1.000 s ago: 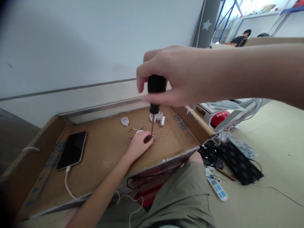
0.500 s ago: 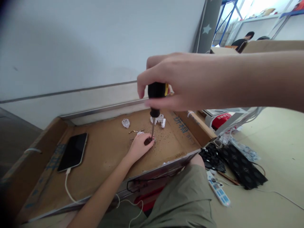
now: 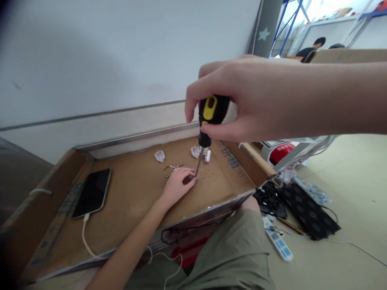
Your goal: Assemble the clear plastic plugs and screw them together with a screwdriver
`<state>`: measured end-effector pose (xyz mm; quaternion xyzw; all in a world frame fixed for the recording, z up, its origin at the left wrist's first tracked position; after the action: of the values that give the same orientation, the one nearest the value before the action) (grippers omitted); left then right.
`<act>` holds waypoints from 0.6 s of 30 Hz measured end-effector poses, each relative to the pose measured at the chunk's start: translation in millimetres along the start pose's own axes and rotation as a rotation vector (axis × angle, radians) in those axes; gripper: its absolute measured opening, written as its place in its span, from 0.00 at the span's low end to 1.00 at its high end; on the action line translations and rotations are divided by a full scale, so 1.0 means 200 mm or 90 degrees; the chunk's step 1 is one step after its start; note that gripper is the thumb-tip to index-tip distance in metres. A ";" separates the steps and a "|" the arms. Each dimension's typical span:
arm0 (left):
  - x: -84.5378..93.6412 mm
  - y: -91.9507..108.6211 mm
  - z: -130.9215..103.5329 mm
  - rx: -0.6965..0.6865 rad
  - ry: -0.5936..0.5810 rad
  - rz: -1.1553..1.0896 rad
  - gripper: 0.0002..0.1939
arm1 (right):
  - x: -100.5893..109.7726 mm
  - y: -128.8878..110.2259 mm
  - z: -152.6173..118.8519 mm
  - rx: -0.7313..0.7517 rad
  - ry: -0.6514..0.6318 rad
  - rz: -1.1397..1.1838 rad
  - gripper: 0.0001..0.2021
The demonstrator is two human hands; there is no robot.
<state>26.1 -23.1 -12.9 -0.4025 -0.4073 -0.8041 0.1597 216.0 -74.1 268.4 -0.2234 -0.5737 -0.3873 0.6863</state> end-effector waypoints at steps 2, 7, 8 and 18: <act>0.00 0.00 0.00 0.006 0.004 0.022 0.04 | 0.00 0.00 -0.01 -0.007 0.010 -0.028 0.11; 0.02 0.02 0.00 0.003 -0.017 0.060 0.06 | -0.03 0.01 -0.01 0.006 -0.001 -0.016 0.12; 0.02 0.02 0.00 0.000 -0.022 0.057 0.05 | -0.04 0.00 -0.01 0.009 -0.002 -0.010 0.12; 0.01 0.02 0.00 -0.016 -0.035 0.034 0.05 | -0.06 0.01 0.00 -0.001 -0.013 0.022 0.14</act>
<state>28.3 -24.7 -9.6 -0.4369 -0.3907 -0.7933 0.1649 216.9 -70.1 256.0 -0.2379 -0.5764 -0.3732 0.6869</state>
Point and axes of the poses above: each hand's wrist, its own z-axis towards the middle knuckle, its own x-axis out of the back of the hand, y = z × x, the point moved 1 cm from there along z, towards the middle knuckle, and after that the axes turned 3 degrees about -y, right-handed, at the moved point
